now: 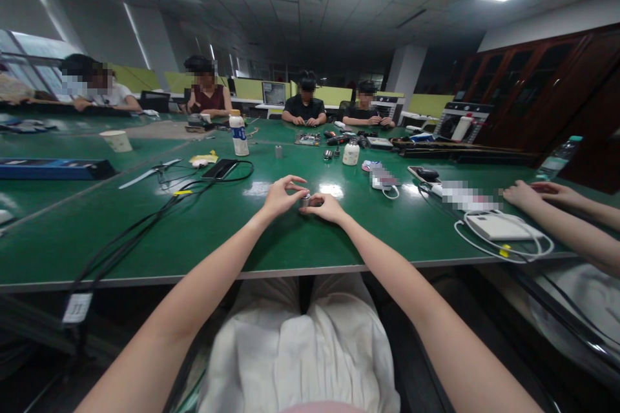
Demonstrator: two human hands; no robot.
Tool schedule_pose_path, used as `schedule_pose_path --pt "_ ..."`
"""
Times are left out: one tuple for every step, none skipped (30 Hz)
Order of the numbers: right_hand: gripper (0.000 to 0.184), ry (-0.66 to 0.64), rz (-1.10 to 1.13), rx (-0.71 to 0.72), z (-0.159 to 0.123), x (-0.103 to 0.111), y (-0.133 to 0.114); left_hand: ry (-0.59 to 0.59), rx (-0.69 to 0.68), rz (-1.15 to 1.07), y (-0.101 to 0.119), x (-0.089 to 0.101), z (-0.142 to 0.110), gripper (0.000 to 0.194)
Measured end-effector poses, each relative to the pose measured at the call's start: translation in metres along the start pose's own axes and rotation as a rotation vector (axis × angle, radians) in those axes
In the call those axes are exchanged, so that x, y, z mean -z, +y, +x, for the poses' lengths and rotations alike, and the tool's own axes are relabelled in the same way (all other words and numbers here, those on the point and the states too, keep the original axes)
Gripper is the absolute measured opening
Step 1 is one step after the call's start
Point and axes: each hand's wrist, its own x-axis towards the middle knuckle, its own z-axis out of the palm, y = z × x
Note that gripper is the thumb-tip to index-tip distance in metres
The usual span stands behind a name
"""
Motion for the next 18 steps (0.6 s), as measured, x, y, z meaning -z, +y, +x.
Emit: schedule_pose_path --pt "0.038 0.001 -0.004 0.001 -0.0001 0.0 -0.0002 -0.008 0.001 0.011 0.0011 0.0004 -0.0003 0.031" --pt "0.039 0.0 -0.007 0.003 0.0 0.0001 -0.0001 -0.019 0.002 0.017 0.002 0.0009 -0.0005 0.031" --pt "0.039 -0.002 -0.008 0.008 0.0 0.0001 0.0003 -0.035 0.006 0.012 0.0028 0.0012 -0.0006 0.032" --pt "0.039 -0.007 -0.009 0.017 0.0001 0.0002 0.0008 -0.058 0.011 -0.01 0.0033 0.0015 -0.0005 0.033" --pt "0.04 -0.011 -0.006 0.03 0.0002 0.0004 0.0015 -0.082 0.019 -0.044 0.0034 0.0016 -0.0003 0.035" --pt "0.04 -0.015 -0.001 0.047 0.0002 0.0006 0.0022 -0.103 0.025 -0.083 0.0032 0.0016 -0.0001 0.035" --pt "0.04 -0.02 0.007 0.064 0.0002 0.001 0.0029 -0.117 0.03 -0.118 0.0027 0.0014 0.0002 0.036" --pt "0.041 -0.025 0.015 0.079 0.0002 0.0013 0.0036 -0.122 0.033 -0.144 0.002 0.0012 0.0005 0.035" --pt "0.041 -0.029 0.022 0.09 0.0002 0.0017 0.0043 -0.113 0.035 -0.155 0.0011 0.0008 0.0008 0.035" --pt "0.041 -0.033 0.027 0.098 0.0001 0.002 0.0049 -0.097 0.038 -0.152 0.0002 0.0005 0.001 0.034" --pt "0.042 -0.036 0.03 0.103 0.0001 0.0023 0.0054 -0.078 0.041 -0.138 -0.0007 0.0001 0.0011 0.034" --pt "0.042 -0.04 0.031 0.105 0.0 0.0026 0.0058 -0.062 0.045 -0.119 -0.0015 -0.0004 0.0011 0.034" --pt "0.043 -0.044 0.031 0.106 -0.0001 0.0028 0.0061 -0.049 0.049 -0.099 -0.0021 -0.0008 0.0011 0.035" --pt "0.043 -0.046 0.03 0.104 -0.0002 0.0029 0.0062 -0.041 0.051 -0.081 -0.0025 -0.0012 0.001 0.036" --pt "0.043 -0.047 0.028 0.101 -0.0003 0.003 0.0061 -0.034 0.049 -0.068 -0.0027 -0.0016 0.0009 0.037" --pt "0.043 -0.046 0.024 0.097 -0.0005 0.0031 0.0057 -0.029 0.043 -0.058 -0.0026 -0.0019 0.0008 0.037" --pt "0.043 -0.044 0.019 0.094 -0.0008 0.0031 0.0051 -0.024 0.035 -0.049 -0.0024 -0.0021 0.0009 0.037" --pt "0.042 -0.04 0.014 0.094 -0.0011 0.0031 0.0043 -0.018 0.026 -0.042 -0.002 -0.0022 0.001 0.037"
